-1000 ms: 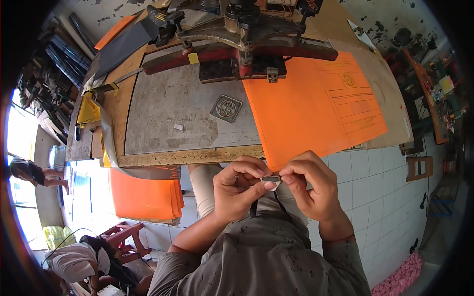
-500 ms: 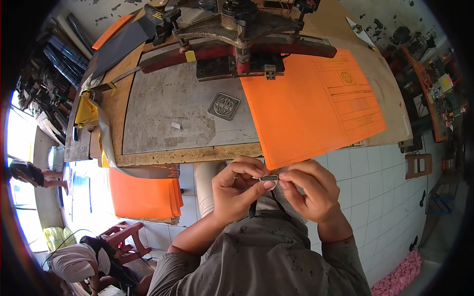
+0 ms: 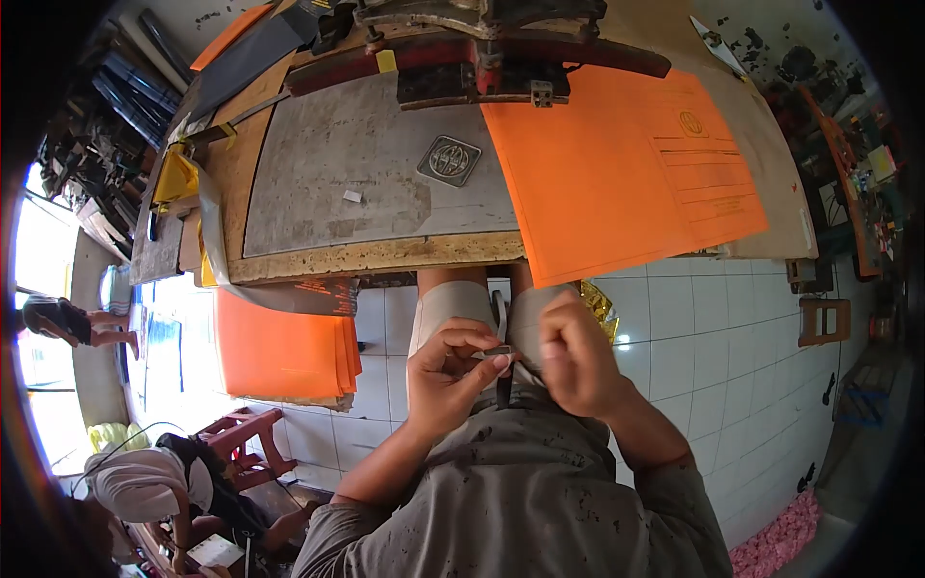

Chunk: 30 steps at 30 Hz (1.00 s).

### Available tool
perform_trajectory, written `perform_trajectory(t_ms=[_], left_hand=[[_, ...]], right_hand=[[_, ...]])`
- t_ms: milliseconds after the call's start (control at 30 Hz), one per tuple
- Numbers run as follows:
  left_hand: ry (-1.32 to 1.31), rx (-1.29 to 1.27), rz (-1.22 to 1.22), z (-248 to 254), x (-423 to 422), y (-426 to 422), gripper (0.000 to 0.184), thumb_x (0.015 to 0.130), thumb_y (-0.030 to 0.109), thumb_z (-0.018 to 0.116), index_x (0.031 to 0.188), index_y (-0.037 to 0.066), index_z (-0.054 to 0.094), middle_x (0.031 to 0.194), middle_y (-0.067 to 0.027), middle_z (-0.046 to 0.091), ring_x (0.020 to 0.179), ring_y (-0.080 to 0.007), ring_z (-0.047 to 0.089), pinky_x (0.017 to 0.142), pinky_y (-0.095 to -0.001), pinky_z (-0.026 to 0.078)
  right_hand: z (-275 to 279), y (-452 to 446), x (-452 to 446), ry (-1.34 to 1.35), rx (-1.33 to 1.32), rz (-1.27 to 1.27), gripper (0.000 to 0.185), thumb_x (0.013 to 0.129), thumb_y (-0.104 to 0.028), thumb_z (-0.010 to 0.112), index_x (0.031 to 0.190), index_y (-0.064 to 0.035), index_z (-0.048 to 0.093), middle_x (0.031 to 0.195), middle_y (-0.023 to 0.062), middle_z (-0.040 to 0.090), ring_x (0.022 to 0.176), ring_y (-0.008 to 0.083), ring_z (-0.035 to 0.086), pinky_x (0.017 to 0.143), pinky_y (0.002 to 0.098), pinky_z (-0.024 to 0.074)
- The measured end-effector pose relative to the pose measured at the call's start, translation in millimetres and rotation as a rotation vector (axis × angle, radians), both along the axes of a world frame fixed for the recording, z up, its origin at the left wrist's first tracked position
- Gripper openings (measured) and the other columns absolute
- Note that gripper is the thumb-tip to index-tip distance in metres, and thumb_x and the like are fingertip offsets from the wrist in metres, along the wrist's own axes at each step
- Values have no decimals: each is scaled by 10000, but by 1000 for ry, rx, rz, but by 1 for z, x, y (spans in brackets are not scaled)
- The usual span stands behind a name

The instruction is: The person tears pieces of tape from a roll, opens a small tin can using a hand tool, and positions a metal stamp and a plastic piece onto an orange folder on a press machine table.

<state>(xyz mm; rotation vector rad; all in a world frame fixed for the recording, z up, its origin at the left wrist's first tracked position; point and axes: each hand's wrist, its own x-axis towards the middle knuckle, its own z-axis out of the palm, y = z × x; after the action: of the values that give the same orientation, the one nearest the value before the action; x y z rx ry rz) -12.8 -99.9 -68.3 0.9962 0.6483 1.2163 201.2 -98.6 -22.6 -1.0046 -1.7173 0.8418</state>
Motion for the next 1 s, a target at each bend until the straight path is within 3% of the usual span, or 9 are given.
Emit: perform_trajectory(t_ms=[133, 200, 267, 333, 467, 533, 667, 900, 1000], left_hand=[[-48, -41, 38, -13, -13, -6, 257, 947, -173, 742, 1165, -76, 645, 1248, -144, 609, 1159, -241, 720, 1015, -402, 673], [-85, -99, 38, -11, -20, -7, 261, 943, -171, 745, 1163, -74, 644, 1242, -143, 608, 1152, -248, 726, 1026, -427, 674], [-77, -43, 29, -19, -25, -4, 267, 940, -175, 745, 1163, -69, 644, 1242, -144, 605, 1146, -258, 734, 1031, -444, 673], [-83, -22, 9, -22, -25, -4, 272, 936, -180, 743, 1161, -64, 643, 1239, -144, 602, 1143, -266, 739, 1036, -454, 672], [-115, 8, -28, -12, -20, 11, 280, 930, -191, 738, 1156, -58, 642, 1229, -148, 600, 1141, -282, 743, 1037, -459, 670], [-111, 33, -57, -3, -18, 9, 283, 927, -194, 740, 1154, -57, 641, 1224, -150, 601, 1141, -291, 744, 1031, -461, 671], [-61, 95, -71, 9, -22, 11, 285, 908, -170, 772, 1124, -46, 634, 1184, -156, 605, 1091, -321, 755, 965, -470, 676], [107, 91, 155, 15, -47, 15, 250, 927, -14, 818, 1091, -3, 629, 1084, -120, 557, 920, -309, 768, 815, -466, 699], [-36, 153, 181, 26, -55, 16, 277, 893, -138, 787, 1129, -56, 668, 1139, -144, 574, 1019, -332, 765, 916, -484, 692]], right_hand=[[-40, -12, 46, -266, -541, -109, 205, 984, -64, 649, 1182, -22, 616, 1088, 161, 655, 850, 328, 652, 770, 453, 529], [-68, -12, 45, -547, -520, -191, 319, 987, -78, 642, 1302, -30, 629, 1195, 179, 684, 1040, 366, 663, 929, 490, 517], [-147, -14, 32, -667, -19, -254, 450, 972, -77, 650, 1420, -44, 626, 1305, 199, 698, 1271, 405, 632, 1120, 535, 461], [-196, 13, 12, -665, -6, -92, 579, 967, -61, 664, 1539, -62, 571, 1465, 230, 641, 1531, 412, 445, 1287, 588, 286], [-325, 119, -24, -1184, -739, 541, 536, 908, -154, 726, 1440, -103, 690, 1351, 226, 731, 1218, 452, 710, 1097, 542, 552], [-385, 145, -37, -1160, -929, 711, 507, 903, -176, 734, 1404, -103, 710, 1331, 223, 741, 1190, 437, 722, 1077, 520, 561], [-466, 119, -53, -1071, -934, 715, 454, 894, -219, 752, 1332, -104, 751, 1291, 215, 760, 1135, 406, 747, 1035, 476, 580], [-477, 119, -31, -961, -904, 730, 382, 878, -295, 782, 1207, -106, 822, 1222, 202, 793, 1038, 352, 790, 963, 399, 613], [-489, 127, -14, -951, -722, 731, 300, 928, -307, 753, 1109, -90, 854, 1109, 163, 830, 1006, 279, 789, 931, 378, 610]])
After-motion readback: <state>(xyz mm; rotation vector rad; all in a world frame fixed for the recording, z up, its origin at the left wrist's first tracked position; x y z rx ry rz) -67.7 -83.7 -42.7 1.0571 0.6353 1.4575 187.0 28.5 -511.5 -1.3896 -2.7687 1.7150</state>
